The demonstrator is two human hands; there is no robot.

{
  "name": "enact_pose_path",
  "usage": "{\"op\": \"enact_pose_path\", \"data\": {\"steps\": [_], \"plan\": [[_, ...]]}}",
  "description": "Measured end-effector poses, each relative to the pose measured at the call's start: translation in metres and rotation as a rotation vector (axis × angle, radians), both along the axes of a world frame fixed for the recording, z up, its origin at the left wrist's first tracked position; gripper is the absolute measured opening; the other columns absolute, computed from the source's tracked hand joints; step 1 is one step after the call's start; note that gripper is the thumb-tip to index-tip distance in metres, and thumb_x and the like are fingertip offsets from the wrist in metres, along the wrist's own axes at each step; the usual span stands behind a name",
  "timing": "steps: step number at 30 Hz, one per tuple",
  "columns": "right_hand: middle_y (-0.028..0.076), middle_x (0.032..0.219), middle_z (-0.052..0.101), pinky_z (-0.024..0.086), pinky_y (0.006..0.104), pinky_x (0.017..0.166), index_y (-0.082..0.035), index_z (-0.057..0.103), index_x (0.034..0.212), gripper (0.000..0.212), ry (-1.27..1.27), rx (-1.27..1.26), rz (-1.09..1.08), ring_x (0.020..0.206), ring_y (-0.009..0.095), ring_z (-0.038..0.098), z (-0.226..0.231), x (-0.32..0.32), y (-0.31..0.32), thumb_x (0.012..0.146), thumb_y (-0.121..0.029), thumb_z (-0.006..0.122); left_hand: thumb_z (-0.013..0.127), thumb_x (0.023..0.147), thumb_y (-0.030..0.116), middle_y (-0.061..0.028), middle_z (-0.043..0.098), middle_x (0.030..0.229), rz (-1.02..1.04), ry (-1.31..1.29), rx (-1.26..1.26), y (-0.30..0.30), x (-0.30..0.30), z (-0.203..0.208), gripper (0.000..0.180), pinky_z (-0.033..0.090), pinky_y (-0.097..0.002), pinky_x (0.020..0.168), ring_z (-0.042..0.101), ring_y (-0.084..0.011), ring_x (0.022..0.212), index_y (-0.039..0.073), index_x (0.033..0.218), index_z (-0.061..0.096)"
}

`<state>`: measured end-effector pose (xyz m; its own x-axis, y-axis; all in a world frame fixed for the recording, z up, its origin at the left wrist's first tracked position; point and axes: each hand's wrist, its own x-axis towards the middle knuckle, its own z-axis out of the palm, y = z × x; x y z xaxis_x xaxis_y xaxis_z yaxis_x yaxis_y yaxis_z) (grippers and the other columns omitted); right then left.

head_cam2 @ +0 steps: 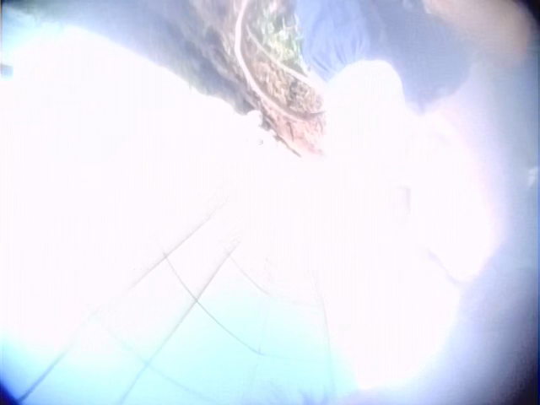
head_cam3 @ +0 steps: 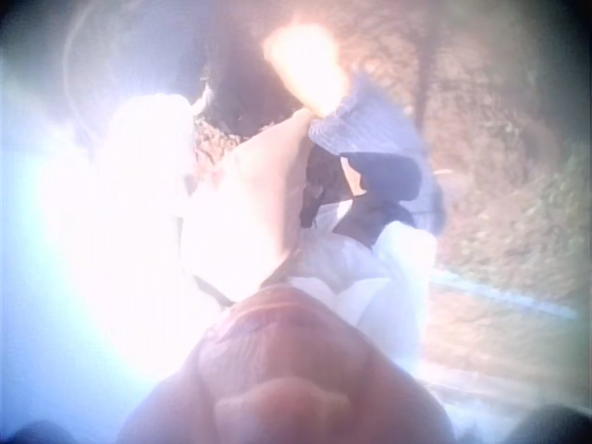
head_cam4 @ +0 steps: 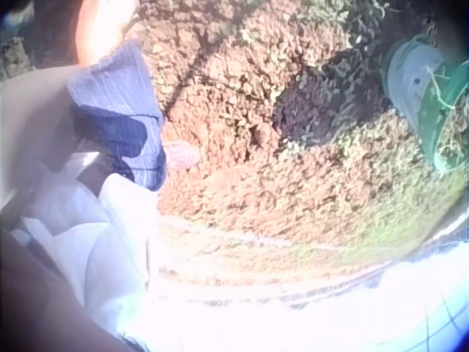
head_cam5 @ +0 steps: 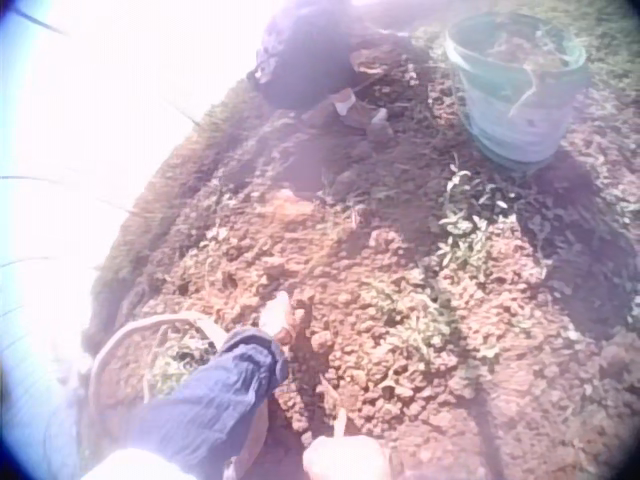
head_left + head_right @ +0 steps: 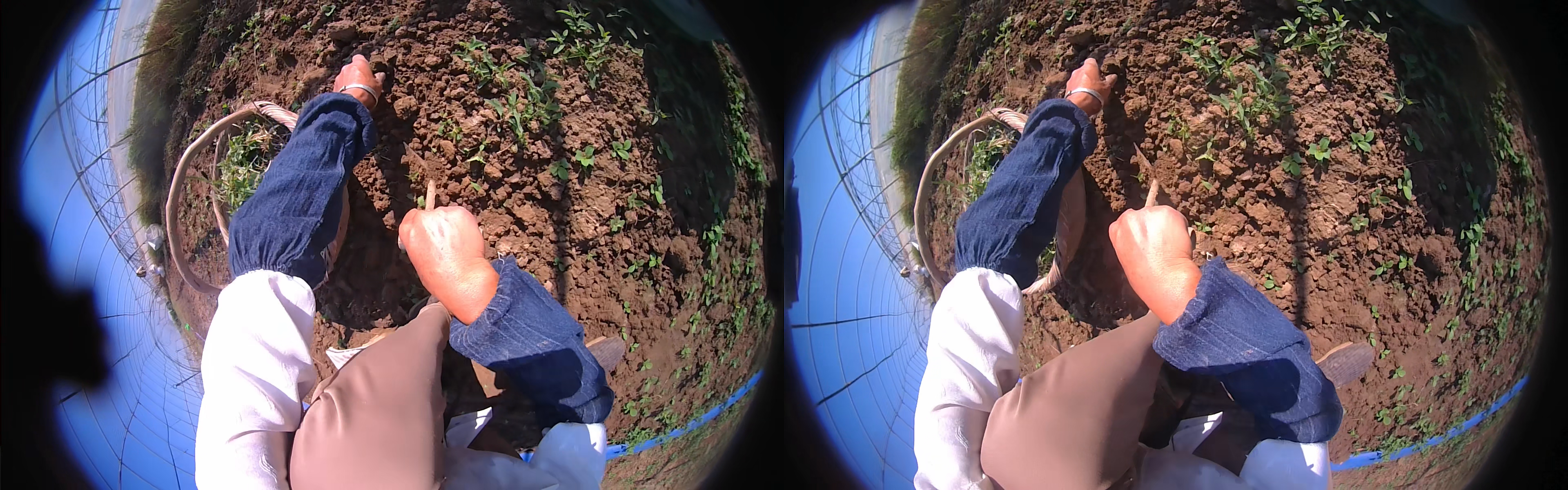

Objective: The person pulls small plants from the soil by hand and using a trowel, then places the collected greens into a woven basket.

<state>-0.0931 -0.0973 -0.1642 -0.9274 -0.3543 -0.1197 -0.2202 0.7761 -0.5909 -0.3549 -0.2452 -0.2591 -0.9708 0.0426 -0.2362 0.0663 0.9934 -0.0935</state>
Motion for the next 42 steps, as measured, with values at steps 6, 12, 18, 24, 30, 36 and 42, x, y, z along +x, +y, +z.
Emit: {"op": "enact_pose_path", "data": {"steps": [6, 12, 18, 24, 30, 36, 42], "plan": [[0.014, 0.059, 0.063, 0.051, 0.0344, 0.051, -0.005, 0.063, 0.068, 0.006, 0.019, -0.147, -0.104, 0.058, 0.026, 0.067, -0.004, 0.006, 0.027, 0.066, -0.009, 0.067, 0.073, 0.081, 0.027, -0.0221, 0.065, 0.108, 0.033, 0.133, 0.127, -0.016, -0.013, -0.02, 0.046, 0.049, -0.0422, 0.086, 0.062, -0.0373, 0.103, 0.001, 0.114, 0.056], [0.017, 0.061, 0.061, 0.049, 0.0418, 0.053, -0.003, 0.058, 0.077, 0.018, -0.133, -0.257, -0.183, 0.06, 0.034, 0.064, 0.021, 0.03, 0.054, 0.062, -0.007, 0.068, 0.072, 0.081, 0.029, -0.0202, 0.065, 0.111, 0.006, 0.092, 0.147, -0.001, -0.012, -0.021, 0.046, 0.049, -0.042, 0.087, 0.061, -0.0375, 0.104, 0.006, 0.118, 0.057], [0.017, 0.066, 0.062, 0.049, 0.045, 0.058, -0.007, 0.061, 0.089, 0.025, -0.278, -0.216, -0.321, 0.065, 0.037, 0.063, 0.033, 0.061, 0.086, 0.064, -0.006, 0.065, 0.063, 0.082, 0.028, -0.0236, 0.066, 0.102, -0.022, 0.103, 0.108, -0.018, -0.021, -0.03, 0.032, 0.05, -0.0437, 0.086, 0.063, -0.0392, 0.099, -0.001, 0.096, 0.066], [0.019, 0.068, 0.063, 0.05, 0.0444, 0.06, -0.006, 0.065, 0.091, 0.027, -0.24, -0.133, -0.529, 0.066, 0.038, 0.063, 0.038, 0.07, 0.117, 0.065, 0.001, 0.062, 0.062, 0.085, 0.025, -0.0247, 0.066, 0.098, -0.128, 0.185, 0.188, -0.017, -0.009, -0.009, 0.028, 0.051, -0.0454, 0.079, 0.065, -0.0399, 0.093, 0.002, 0.1, 0.064], [0.022, 0.068, 0.061, 0.051, 0.0448, 0.062, -0.001, 0.063, 0.087, 0.023, -0.185, -0.053, -0.554, 0.067, 0.039, 0.062, 0.026, 0.06, 0.127, 0.064, 0.002, 0.061, 0.059, 0.089, 0.01, -0.0136, 0.069, 0.088, -0.512, -0.04, 0.688, 0.077, 0.082, 0.023, 0.011, 0.051, -0.0382, 0.068, 0.067, -0.0316, 0.08, 0.008, 0.098, 0.065], [0.027, 0.07, 0.059, 0.049, 0.049, 0.067, 0.005, 0.062, 0.077, 0.016, -0.196, -0.099, -0.465, 0.074, 0.044, 0.06, 0.026, 0.043, 0.123, 0.062, 0.004, 0.057, 0.066, 0.086, 0.035, -0.0115, 0.062, 0.1, -0.591, -0.097, 0.454, 0.11, 0.125, 0.001, 0.035, 0.05, -0.043, 0.077, 0.061, -0.0334, 0.092, 0.008, 0.108, 0.063], [0.029, 0.07, 0.058, 0.049, 0.0501, 0.069, 0.006, 0.06, 0.071, 0.012, -0.297, -0.123, -0.438, 0.077, 0.046, 0.06, 0.023, 0.022, 0.125, 0.06, 0.002, 0.056, 0.069, 0.08, 0.025, -0.0132, 0.064, 0.087, -0.596, 0.036, 0.462, 0.118, 0.123, -0.021, 0.022, 0.049, -0.0452, 0.069, 0.061, -0.0368, 0.084, 0.007, 0.091, 0.064]]}}
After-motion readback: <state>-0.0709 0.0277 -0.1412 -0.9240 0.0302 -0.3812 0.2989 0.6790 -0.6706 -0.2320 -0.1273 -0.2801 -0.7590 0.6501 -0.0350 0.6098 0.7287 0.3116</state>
